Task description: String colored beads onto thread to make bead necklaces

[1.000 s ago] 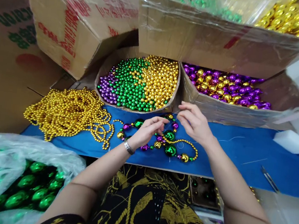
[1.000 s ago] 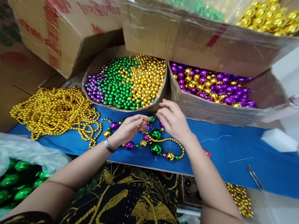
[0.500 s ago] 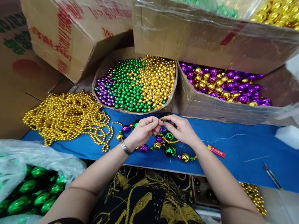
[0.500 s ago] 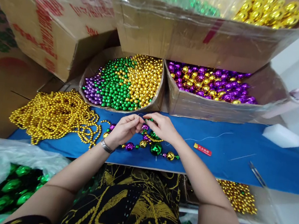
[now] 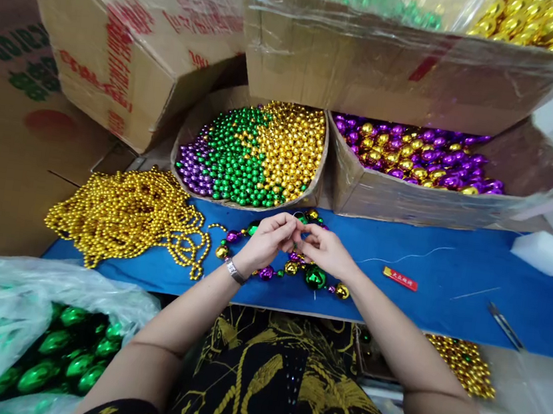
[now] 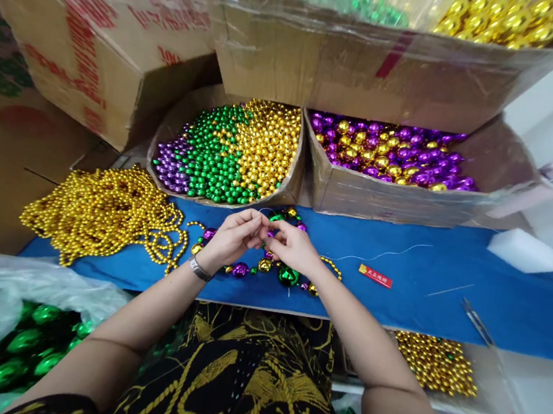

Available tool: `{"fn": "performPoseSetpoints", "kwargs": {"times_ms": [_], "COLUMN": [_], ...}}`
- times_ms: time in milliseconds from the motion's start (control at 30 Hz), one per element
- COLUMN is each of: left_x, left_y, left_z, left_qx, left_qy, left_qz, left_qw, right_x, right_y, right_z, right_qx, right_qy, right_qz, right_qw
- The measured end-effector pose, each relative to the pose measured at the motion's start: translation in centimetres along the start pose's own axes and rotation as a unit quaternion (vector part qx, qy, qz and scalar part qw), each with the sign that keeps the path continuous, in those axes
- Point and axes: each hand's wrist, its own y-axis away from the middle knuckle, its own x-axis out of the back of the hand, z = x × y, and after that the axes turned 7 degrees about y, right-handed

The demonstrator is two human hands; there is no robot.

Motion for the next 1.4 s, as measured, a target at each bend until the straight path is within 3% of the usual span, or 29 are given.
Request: {"fn": "performPoseSetpoints", "kwargs": {"times_ms": [167, 333, 433, 567, 633, 700, 767, 833, 900, 1000, 1100, 1267, 1400], "left_x": [-0.1, 0.5, 0.6, 0.6, 0.8, 1.2, 1.7, 1.9, 1.6, 0.8, 0.3, 1.3, 2.4], "left_y": [0.3, 0.5, 0.4, 0.5, 0.7, 1.1, 1.4, 1.6, 1.6, 1.2, 0.9, 1.6, 2.4], "left_z": [-0.2, -0.5, -0.4, 0.0, 0.2, 0.2, 0.0, -0.5, -1.1, -1.5, -1.6, -2.8, -3.6], "left_qx": [0.005, -0.009, -0.013, -0.047, -0.103, -0.17, -0.187, -0.132, -0.059, -0.003, 0.002, 0.01, 0.024], "left_qy": [-0.014, 0.01, 0.005, -0.106, -0.231, -0.345, -0.374, -0.272, -0.087, 0.126, 0.169, 0.1, 0.073], "left_qz": [-0.018, -0.005, -0.001, 0.007, 0.033, 0.076, 0.114, 0.126, 0.102, 0.04, 0.01, 0.022, 0.035], "left_qw": [1.0, 1.0, 1.0, 0.993, 0.967, 0.92, 0.901, 0.945, 0.989, 0.991, 0.986, 0.995, 0.996], "right_x": [-0.9, 0.0, 1.1, 2.1, 2.3, 2.1, 1.8, 1.4, 1.1, 1.1, 1.8, 2.6, 2.4], "right_y": [-1.1, -0.6, 0.1, 0.7, 0.8, 0.6, 0.4, 0.1, -0.2, -0.7, -1.0, -1.4, -0.7], "right_z": [-0.2, -0.1, -0.4, -0.8, -0.7, -0.4, -0.1, 0.1, 0.0, -0.4, -0.8, -0.5, -0.3], "right_qx": [0.061, 0.114, 0.139, 0.141, 0.107, 0.059, 0.023, 0.006, -0.001, 0.001, 0.004, -0.025, -0.03], "right_qy": [0.225, 0.219, 0.223, 0.226, 0.139, -0.058, -0.299, -0.477, -0.573, -0.625, -0.605, -0.446, -0.408], "right_qz": [0.096, 0.162, 0.16, 0.145, 0.145, 0.151, 0.151, 0.151, 0.154, 0.151, 0.155, 0.221, 0.214], "right_qw": [0.968, 0.956, 0.952, 0.953, 0.974, 0.985, 0.942, 0.866, 0.805, 0.766, 0.781, 0.867, 0.887]}}
